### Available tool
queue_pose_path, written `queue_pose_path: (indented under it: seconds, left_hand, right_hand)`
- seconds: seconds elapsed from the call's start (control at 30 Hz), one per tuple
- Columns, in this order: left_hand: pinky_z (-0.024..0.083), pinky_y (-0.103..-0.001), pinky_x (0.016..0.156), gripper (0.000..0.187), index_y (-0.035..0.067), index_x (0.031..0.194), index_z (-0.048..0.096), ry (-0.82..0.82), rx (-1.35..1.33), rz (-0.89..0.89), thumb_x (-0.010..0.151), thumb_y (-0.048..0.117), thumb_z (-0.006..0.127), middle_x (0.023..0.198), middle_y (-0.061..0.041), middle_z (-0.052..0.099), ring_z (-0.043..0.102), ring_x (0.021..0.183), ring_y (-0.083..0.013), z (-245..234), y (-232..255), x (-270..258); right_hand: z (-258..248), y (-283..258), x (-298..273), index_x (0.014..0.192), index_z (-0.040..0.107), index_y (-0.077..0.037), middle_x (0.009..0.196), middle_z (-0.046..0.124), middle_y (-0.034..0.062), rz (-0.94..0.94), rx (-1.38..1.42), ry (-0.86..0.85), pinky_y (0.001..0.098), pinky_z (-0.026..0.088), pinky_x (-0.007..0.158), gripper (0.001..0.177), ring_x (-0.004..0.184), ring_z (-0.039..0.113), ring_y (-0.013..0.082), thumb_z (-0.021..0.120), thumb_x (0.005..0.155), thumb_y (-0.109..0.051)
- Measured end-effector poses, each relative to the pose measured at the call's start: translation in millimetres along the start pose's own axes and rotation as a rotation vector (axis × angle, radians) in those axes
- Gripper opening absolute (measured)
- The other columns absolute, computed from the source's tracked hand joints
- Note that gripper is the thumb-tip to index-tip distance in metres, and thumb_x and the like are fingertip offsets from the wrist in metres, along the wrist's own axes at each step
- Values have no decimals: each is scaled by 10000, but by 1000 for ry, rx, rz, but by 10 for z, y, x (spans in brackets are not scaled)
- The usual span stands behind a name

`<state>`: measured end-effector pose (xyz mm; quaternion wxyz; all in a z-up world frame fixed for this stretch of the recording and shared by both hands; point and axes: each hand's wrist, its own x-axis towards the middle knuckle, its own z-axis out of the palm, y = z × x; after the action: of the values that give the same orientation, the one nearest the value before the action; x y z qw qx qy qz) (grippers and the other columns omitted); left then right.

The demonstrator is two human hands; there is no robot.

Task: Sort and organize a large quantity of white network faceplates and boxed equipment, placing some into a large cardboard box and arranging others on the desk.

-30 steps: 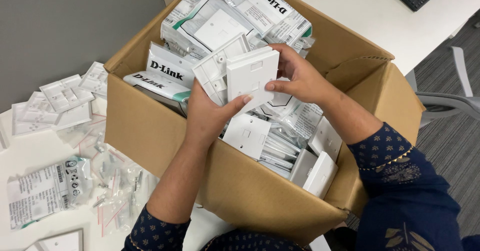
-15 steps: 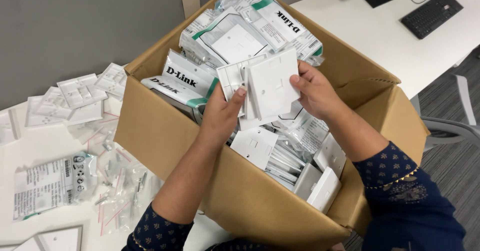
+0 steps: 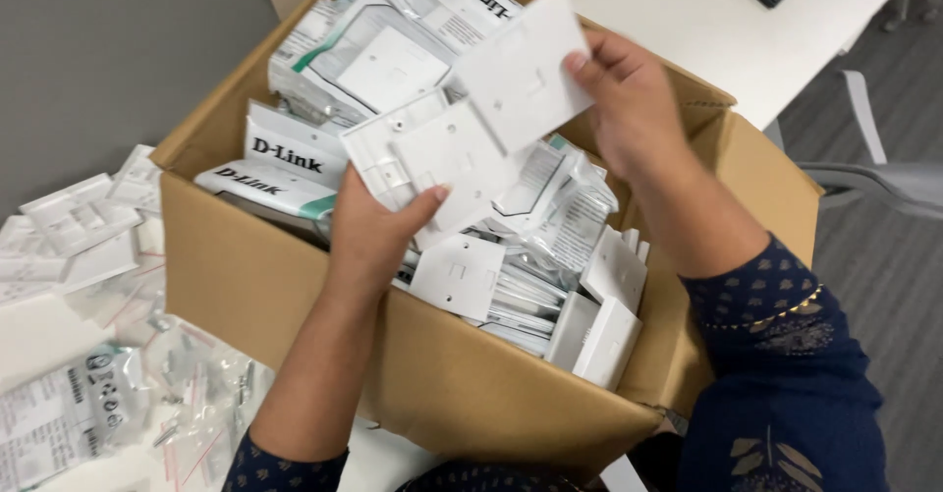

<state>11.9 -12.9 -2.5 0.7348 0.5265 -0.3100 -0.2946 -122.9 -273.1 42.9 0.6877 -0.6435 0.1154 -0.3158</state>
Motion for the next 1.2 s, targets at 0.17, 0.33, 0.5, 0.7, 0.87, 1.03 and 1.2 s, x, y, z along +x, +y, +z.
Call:
queue_pose_path:
  seconds: [0.17,0.33,0.5,0.7,0.87,1.03,1.2]
  left_hand:
    - [575,-321,981,662,-50,1373,436,131,2,11,814,-14,788,1301,-151,638,664,1181,-208,29,49,-51]
    - [556,-322,1023,644,-58,1388,434,135,15,98,849,-17,784,1338,-161,618,643,1216,-204,35,77,-78]
    - [555,-322,1020,649,-62,1385,430,124,78,90,842,-17,781,1337,-167,624,648,1213,-199,37,97,-78]
    - [543,-333,1053,672,-58,1411,407,112,70,120,852,-27,779,1359,-169,607,636,1241,-210,41,81,-79]
    - [551,-334,1047,665,-51,1405,417,116,114,103,847,-19,777,1353,-168,616,644,1238,-214,35,102,-102]
    - [540,-334,1058,659,-56,1413,418,97,125,137,868,-5,784,1363,-171,612,637,1246,-213,30,97,-108]
    - [547,-325,1029,661,-58,1392,433,130,168,109,846,16,799,1339,-167,628,648,1219,-205,22,95,-118]
  right_hand:
    - [-727,-794,29,1134,710,1,1001,741,67,60,-589,52,272,538,775,155,835,681,124,736,1008,-85]
    - [-1144,-459,123,1084,686,19,756,734,200,569,-1522,-19,351,542,617,409,631,694,239,853,787,-207]
    - [-1631,726,193,1550,83,77,874,734,196,1033,-1590,-123,420,666,645,973,679,806,287,744,851,-71]
    - [-1531,848,132,1104,763,5,1127,770,167,1215,-1761,-310,430,592,781,266,954,740,305,738,904,-168]
    - [-1820,1324,165,1199,784,-149,1270,747,70,1281,-2006,-426,404,562,890,300,1147,699,269,772,913,-239]
    - [-2007,1709,180,1191,792,-178,1289,735,59,1217,-2144,-384,381,597,861,294,1176,701,240,754,900,-161]
    - [-1283,1342,121,1266,768,-125,1396,685,93,819,-2075,-324,413,583,906,309,1244,680,301,644,988,-178]
